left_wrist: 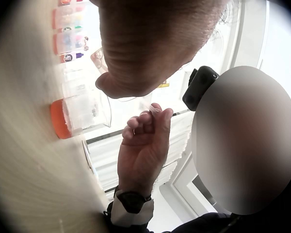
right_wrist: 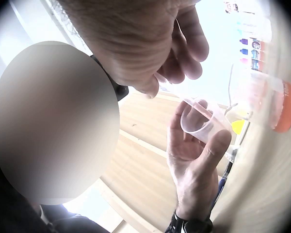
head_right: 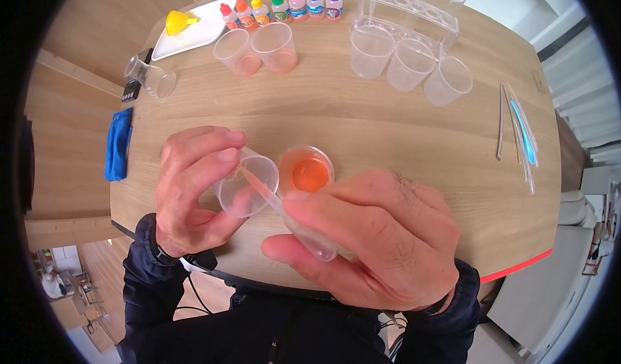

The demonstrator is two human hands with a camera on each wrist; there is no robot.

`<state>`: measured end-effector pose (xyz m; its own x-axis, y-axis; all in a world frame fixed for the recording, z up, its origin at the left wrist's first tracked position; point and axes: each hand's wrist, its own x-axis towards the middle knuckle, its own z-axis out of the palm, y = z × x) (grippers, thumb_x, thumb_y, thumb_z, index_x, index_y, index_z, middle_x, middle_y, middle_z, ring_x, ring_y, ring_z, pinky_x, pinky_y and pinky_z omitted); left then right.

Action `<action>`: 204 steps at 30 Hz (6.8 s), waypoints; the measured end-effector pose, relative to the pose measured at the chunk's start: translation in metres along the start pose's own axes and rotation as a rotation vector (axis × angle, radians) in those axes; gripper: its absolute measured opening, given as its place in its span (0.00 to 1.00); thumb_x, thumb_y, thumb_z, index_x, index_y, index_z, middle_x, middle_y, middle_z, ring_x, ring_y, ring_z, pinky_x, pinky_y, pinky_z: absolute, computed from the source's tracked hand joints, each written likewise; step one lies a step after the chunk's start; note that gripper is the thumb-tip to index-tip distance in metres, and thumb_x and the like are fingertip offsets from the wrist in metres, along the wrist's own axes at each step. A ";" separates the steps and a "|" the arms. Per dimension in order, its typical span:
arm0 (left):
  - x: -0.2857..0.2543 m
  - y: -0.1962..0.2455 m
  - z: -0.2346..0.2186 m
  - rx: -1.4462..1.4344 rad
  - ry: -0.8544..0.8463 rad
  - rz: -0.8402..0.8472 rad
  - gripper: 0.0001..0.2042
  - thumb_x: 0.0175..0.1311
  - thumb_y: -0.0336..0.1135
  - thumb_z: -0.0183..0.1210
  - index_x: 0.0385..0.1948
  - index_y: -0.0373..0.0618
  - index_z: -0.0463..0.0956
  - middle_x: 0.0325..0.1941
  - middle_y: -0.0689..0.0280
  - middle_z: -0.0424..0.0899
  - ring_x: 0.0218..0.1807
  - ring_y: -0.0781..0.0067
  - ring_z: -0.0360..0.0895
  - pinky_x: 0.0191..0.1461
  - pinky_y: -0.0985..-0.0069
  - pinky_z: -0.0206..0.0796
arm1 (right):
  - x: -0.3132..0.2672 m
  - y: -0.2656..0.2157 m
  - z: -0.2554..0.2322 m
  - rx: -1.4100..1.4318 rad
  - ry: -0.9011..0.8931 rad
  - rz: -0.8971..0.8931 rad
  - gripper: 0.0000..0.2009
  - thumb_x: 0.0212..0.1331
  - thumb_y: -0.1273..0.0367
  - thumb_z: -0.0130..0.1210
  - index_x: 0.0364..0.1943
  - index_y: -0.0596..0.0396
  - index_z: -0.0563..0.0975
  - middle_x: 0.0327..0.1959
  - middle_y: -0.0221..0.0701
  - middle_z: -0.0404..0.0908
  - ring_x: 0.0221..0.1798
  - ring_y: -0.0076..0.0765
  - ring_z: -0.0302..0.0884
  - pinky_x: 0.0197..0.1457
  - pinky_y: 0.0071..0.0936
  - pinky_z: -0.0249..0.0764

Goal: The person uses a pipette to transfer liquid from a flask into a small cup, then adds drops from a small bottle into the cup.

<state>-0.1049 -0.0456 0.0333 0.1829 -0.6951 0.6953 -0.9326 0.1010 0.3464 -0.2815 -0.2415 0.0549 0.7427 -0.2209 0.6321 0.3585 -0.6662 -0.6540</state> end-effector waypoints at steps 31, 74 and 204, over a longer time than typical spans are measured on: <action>-0.002 -0.011 -0.012 0.117 -0.068 -0.047 0.34 0.50 0.20 0.76 0.64 0.36 0.78 0.61 0.46 0.87 0.59 0.47 0.84 0.63 0.57 0.75 | -0.005 0.002 -0.045 0.005 0.299 0.020 0.21 0.53 0.61 0.85 0.44 0.59 0.88 0.31 0.34 0.88 0.27 0.28 0.77 0.30 0.22 0.64; -0.002 -0.003 -0.010 0.087 -0.099 -0.033 0.33 0.51 0.21 0.78 0.64 0.37 0.79 0.61 0.48 0.87 0.60 0.46 0.84 0.63 0.57 0.75 | -0.006 -0.002 -0.024 0.006 0.152 0.005 0.25 0.59 0.54 0.81 0.47 0.62 0.87 0.33 0.36 0.87 0.32 0.32 0.81 0.32 0.25 0.71; 0.093 -0.033 -0.006 0.224 -0.076 -0.271 0.25 0.61 0.30 0.74 0.62 0.39 0.82 0.56 0.54 0.88 0.60 0.49 0.85 0.66 0.54 0.77 | 0.011 0.010 -0.034 0.061 0.141 0.068 0.08 0.58 0.76 0.79 0.39 0.58 0.88 0.27 0.33 0.84 0.25 0.26 0.78 0.29 0.24 0.72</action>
<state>-0.0554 -0.1090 0.0907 0.4171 -0.7272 0.5451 -0.8999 -0.2467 0.3595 -0.2893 -0.2750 0.0689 0.6810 -0.3648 0.6349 0.3473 -0.6025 -0.7186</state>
